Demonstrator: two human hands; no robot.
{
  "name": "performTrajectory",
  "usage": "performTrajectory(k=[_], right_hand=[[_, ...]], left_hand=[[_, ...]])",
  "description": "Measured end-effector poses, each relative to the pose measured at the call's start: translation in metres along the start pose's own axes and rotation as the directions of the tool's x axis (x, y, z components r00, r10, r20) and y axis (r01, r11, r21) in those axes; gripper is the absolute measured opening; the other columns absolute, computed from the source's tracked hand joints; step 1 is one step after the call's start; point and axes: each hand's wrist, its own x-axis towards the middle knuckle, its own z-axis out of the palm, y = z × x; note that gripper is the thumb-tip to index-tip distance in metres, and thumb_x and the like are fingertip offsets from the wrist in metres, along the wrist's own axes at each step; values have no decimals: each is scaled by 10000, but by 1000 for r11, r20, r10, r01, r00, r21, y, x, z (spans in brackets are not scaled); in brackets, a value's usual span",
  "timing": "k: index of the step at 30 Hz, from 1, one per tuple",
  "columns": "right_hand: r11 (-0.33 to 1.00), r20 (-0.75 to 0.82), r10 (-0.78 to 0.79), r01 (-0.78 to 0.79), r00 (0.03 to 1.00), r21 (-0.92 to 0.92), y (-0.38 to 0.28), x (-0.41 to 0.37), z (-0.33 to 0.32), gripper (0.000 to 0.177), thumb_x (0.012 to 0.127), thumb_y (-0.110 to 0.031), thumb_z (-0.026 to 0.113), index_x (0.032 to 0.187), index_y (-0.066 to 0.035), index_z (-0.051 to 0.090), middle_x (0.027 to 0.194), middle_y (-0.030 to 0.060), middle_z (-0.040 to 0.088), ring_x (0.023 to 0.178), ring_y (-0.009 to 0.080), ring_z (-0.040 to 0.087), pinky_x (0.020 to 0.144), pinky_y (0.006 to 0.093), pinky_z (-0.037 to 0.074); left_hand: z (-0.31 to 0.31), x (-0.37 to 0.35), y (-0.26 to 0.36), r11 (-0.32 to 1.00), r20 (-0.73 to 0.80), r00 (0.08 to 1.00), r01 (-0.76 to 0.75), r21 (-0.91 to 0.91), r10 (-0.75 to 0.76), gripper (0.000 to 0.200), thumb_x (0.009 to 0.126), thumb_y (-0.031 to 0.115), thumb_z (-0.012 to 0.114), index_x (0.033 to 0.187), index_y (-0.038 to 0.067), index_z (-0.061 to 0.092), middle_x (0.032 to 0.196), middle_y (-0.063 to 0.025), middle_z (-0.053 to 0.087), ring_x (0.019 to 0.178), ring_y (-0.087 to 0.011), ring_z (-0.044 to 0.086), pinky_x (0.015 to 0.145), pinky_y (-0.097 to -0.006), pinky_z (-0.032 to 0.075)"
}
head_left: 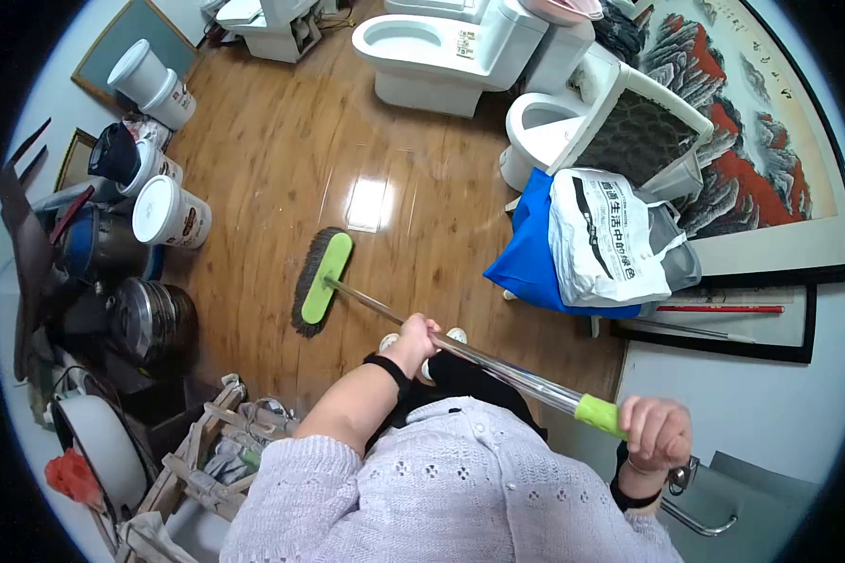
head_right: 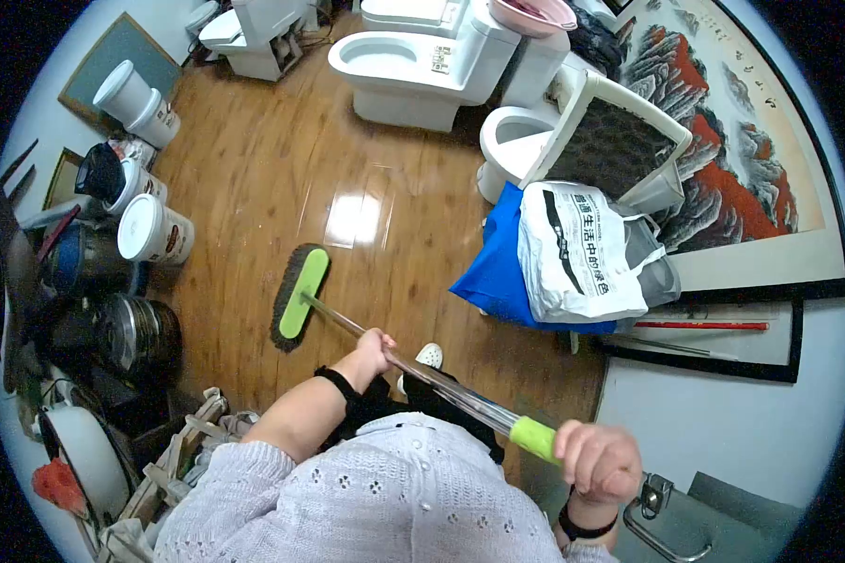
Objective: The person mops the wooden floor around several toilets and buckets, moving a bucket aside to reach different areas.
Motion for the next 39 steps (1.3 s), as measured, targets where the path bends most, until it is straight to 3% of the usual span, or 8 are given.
performTrajectory(k=[5,10,12,14,21,24,34,39], right_hand=[[941,-406,-174,29,897,-338,-47,-61,-42,299,721,-249,481,487,-107,362,482,12,438,380,129,374,579,291,352],[594,-744,-231,-515,626,-618,-112,-81,-43,261,801,-204,378,796,16,518,605,34,465,525,121,433,463,225,354],[165,-923,161,-931,351,-325,-130,-85,-44,291,784,-222,442,921,21,527,626,22,478,520,93,429,465,207,346],[-60,-874,376,-934,306,-353,-127,-95,-61,291,770,-230,476,941,-2,531,615,-2,455,517,69,410,453,189,332],[308,-737,573,-927,359,-212,-99,-37,-71,513,692,-360,547,1048,-2,454,575,-28,419,450,47,348,384,174,266],[195,-764,546,-939,344,-284,-80,2,-71,541,686,-393,541,1043,4,457,572,-29,414,445,46,336,381,176,250],[291,-785,566,-952,250,-93,77,166,-59,243,712,-110,494,920,14,514,613,35,454,423,86,403,436,207,358],[350,-604,637,-878,479,-327,156,235,-69,400,721,-95,511,1104,-51,405,618,26,501,463,62,444,416,182,353]], left_hand=[[87,0,-92,979,36,999,-2,202,-5,70,743,87,381,773,24,389,525,-86,422,372,-160,409,334,-267,383],[137,2,-171,872,164,956,141,468,-243,109,731,35,398,832,-8,394,577,-101,468,473,-190,508,438,-312,468],[140,15,-180,817,40,957,223,532,-287,127,722,7,398,847,-15,395,622,-115,482,514,-193,522,472,-318,478],[132,33,-178,784,-3,961,229,578,-278,123,725,2,394,847,-12,387,628,-108,464,524,-200,520,480,-327,479],[159,44,-124,766,-24,932,312,563,-362,88,731,7,385,820,5,380,596,-88,437,501,-196,504,467,-343,472],[185,45,-84,737,-31,930,312,599,-367,70,733,2,377,802,11,374,586,-87,427,494,-195,498,464,-345,468],[268,103,153,802,235,971,-115,587,-33,76,710,37,438,719,-38,421,555,-100,468,486,-207,514,455,-334,479],[312,105,258,821,226,929,-367,437,294,157,728,101,472,713,-35,396,507,-104,459,412,-177,483,361,-291,441]])
